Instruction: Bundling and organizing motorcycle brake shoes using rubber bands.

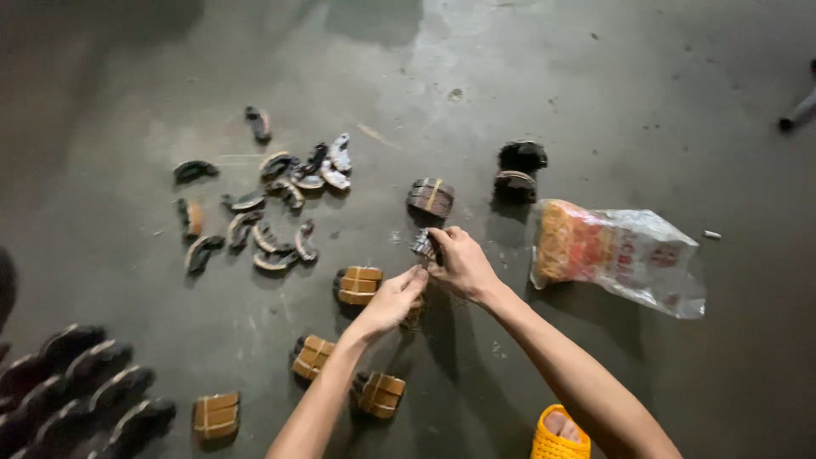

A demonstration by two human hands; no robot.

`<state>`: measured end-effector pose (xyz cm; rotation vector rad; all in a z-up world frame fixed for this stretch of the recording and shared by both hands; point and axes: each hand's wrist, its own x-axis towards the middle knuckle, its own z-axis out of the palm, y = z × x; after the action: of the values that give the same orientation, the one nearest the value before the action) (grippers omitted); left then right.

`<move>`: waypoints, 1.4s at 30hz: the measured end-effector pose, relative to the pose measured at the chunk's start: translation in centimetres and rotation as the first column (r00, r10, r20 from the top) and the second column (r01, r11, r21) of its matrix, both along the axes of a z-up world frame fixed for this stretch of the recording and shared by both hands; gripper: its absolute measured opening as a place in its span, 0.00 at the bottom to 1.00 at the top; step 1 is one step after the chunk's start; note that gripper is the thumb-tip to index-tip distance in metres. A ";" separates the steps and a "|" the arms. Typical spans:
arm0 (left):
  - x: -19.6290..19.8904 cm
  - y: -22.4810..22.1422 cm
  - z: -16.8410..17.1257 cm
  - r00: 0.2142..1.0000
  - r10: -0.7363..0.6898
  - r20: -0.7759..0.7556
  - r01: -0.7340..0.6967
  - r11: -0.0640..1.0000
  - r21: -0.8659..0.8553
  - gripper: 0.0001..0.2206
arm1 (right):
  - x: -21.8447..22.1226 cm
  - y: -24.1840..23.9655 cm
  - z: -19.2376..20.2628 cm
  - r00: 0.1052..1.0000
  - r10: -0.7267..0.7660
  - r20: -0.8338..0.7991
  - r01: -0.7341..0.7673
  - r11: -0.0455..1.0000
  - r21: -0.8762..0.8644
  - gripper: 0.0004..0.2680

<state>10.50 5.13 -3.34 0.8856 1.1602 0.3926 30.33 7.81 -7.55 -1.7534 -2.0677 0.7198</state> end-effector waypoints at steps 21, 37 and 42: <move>-3.7 0.7 2.4 0.725 0.504 0.470 -0.392 0.863 -0.320 0.26 | 3.3 6.2 9.0 0.947 0.142 -0.288 -0.066 0.964 0.258 0.20; -13.7 -2.8 5.8 0.407 0.631 0.660 -0.498 0.759 -0.419 0.20 | -10.0 -1.0 16.5 0.754 0.656 0.047 -0.519 0.550 0.654 0.15; -12.9 -2.8 7.8 0.502 0.400 0.767 -0.604 0.796 -0.019 0.19 | -5.1 -2.8 -1.0 0.949 0.313 0.023 -0.299 0.877 0.377 0.04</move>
<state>-2.42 2.33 4.47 0.4634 0.5552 1.3080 25.23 5.06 -8.51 -1.2090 -2.2992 0.3918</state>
